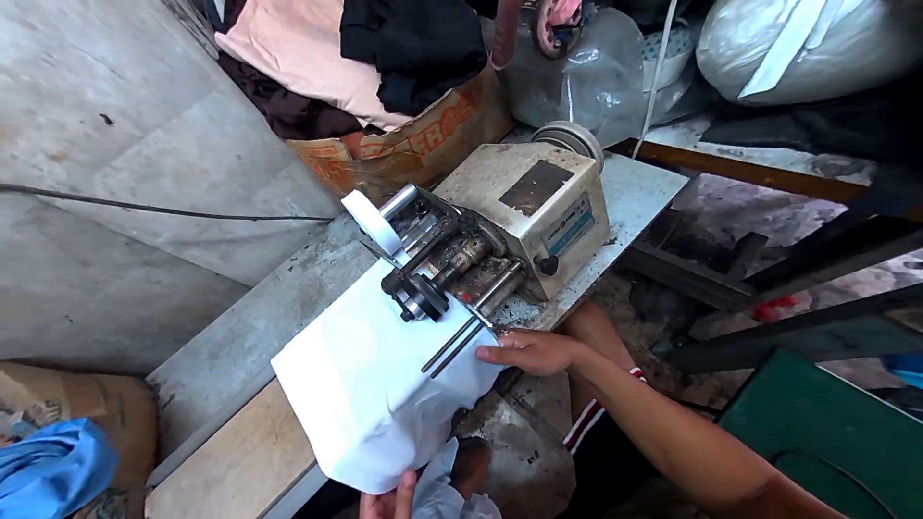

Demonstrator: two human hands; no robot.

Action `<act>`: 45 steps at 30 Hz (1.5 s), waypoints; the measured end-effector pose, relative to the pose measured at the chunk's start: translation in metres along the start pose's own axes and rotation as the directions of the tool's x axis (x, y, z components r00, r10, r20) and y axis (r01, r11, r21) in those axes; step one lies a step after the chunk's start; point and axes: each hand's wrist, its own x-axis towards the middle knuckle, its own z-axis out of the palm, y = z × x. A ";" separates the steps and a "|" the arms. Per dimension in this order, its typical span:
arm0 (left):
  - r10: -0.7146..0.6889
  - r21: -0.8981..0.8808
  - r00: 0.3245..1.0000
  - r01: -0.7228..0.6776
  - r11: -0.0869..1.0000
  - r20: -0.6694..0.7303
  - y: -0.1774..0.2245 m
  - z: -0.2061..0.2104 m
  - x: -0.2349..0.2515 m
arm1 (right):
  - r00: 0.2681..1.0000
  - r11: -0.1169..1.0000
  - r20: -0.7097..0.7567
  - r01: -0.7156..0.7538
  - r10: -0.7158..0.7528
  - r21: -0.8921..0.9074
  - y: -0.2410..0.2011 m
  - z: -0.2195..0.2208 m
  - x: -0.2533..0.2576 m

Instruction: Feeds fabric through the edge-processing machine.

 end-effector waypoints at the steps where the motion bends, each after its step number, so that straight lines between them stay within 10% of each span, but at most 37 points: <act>1: 0.010 -0.027 1.000 -0.010 1.000 -0.005 -0.001 0.000 -0.001 | 1.000 1.000 -0.001 -0.005 0.005 -0.005 -0.001 0.000 0.000; 45: -0.031 -0.002 0.999 0.031 1.000 -0.018 0.007 -0.003 -0.001 | 0.999 0.998 -0.013 -0.044 0.043 -0.052 -0.004 0.000 0.000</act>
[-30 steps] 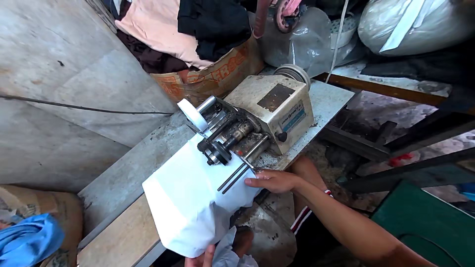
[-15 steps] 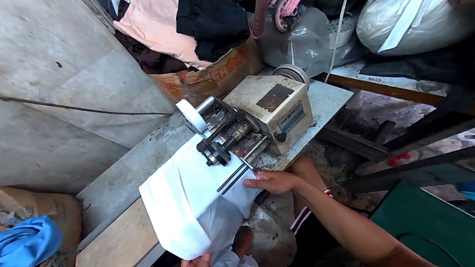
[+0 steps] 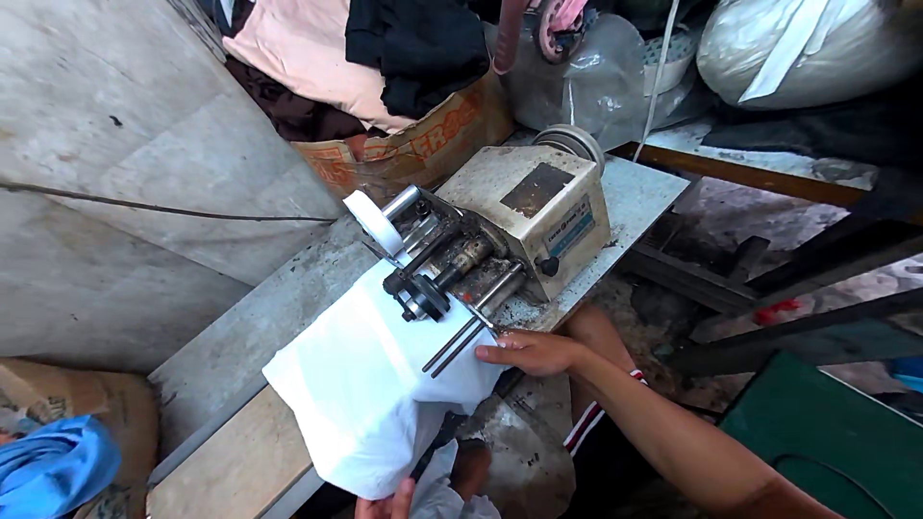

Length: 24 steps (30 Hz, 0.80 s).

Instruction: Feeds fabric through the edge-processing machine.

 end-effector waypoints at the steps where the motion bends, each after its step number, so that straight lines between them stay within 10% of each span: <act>1: 0.013 -0.045 1.000 -0.013 0.999 -0.008 0.000 -0.002 -0.001 | 1.000 1.000 -0.003 0.001 -0.001 0.006 0.000 0.000 0.000; 24: -0.014 -0.063 1.000 0.015 0.998 0.014 0.007 0.019 0.004 | 1.000 1.000 0.001 -0.003 0.003 -0.013 0.000 0.000 0.000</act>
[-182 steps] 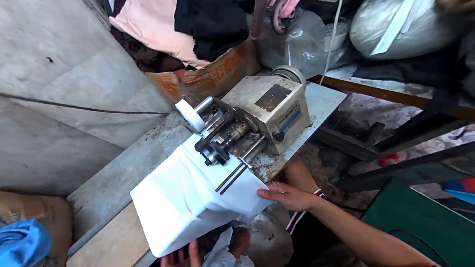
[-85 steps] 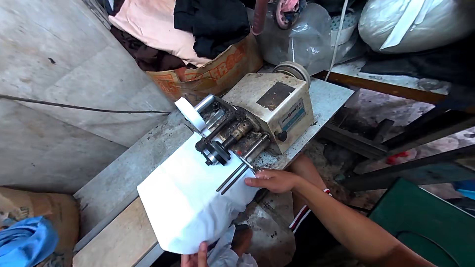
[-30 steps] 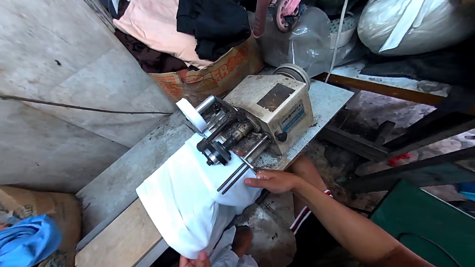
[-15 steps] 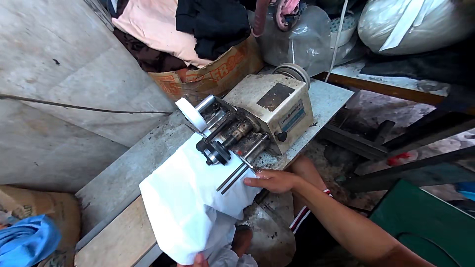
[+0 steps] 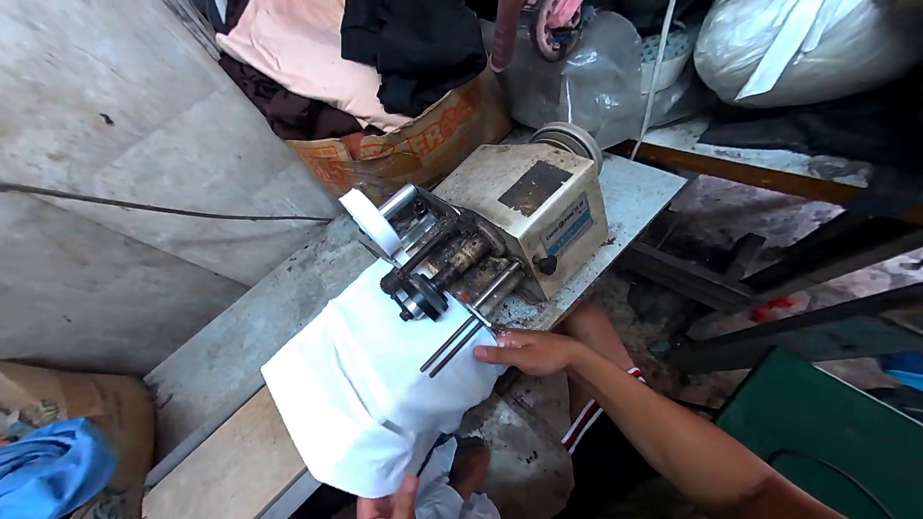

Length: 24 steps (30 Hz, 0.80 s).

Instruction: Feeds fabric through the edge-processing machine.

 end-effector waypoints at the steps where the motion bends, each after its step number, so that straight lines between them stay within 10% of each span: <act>1: 0.028 -0.073 1.000 -0.028 0.997 0.005 -0.003 -0.004 0.001 | 1.000 1.000 -0.001 -0.001 0.001 0.003 0.000 0.000 0.000; 24: 0.099 0.048 0.995 -0.099 0.994 0.000 -0.005 0.007 0.004 | 1.000 0.998 0.012 0.022 -0.022 0.052 0.004 0.000 0.000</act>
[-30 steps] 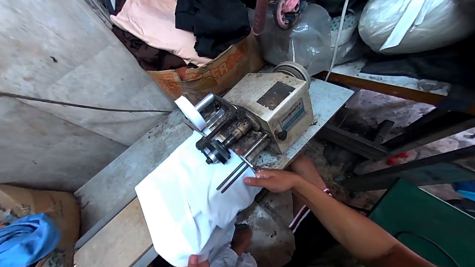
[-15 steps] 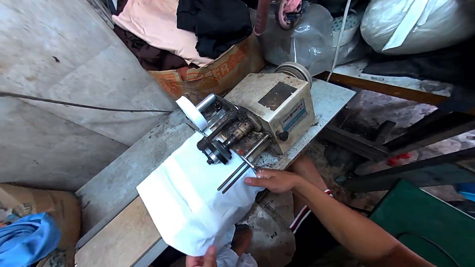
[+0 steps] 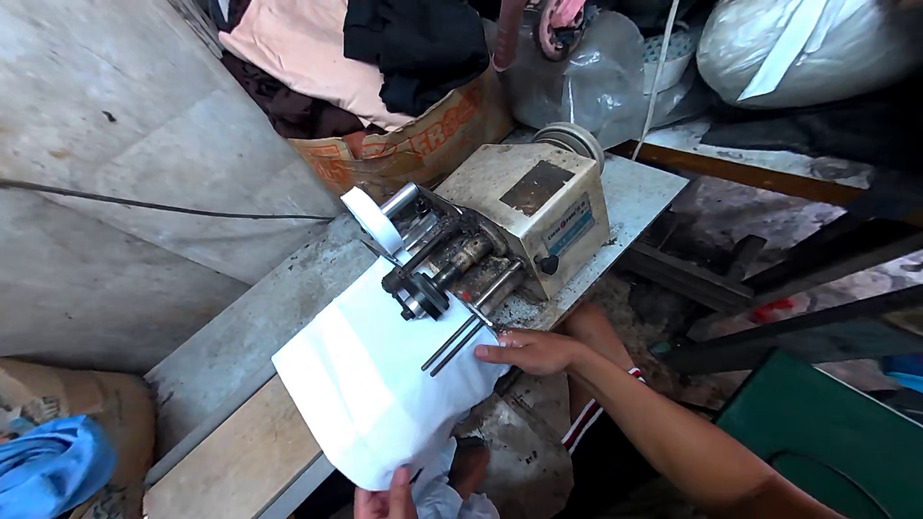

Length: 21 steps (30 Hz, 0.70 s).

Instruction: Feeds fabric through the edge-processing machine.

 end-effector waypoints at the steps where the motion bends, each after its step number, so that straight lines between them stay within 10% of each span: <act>1: 0.011 0.003 1.000 -0.011 1.000 -0.009 0.000 0.000 0.002 | 1.000 1.000 -0.001 -0.001 0.001 -0.002 0.000 0.000 0.000; 21: -0.013 -0.008 1.000 0.013 1.000 -0.011 0.000 -0.003 -0.002 | 1.000 1.000 0.000 -0.012 0.011 -0.029 -0.002 0.000 0.001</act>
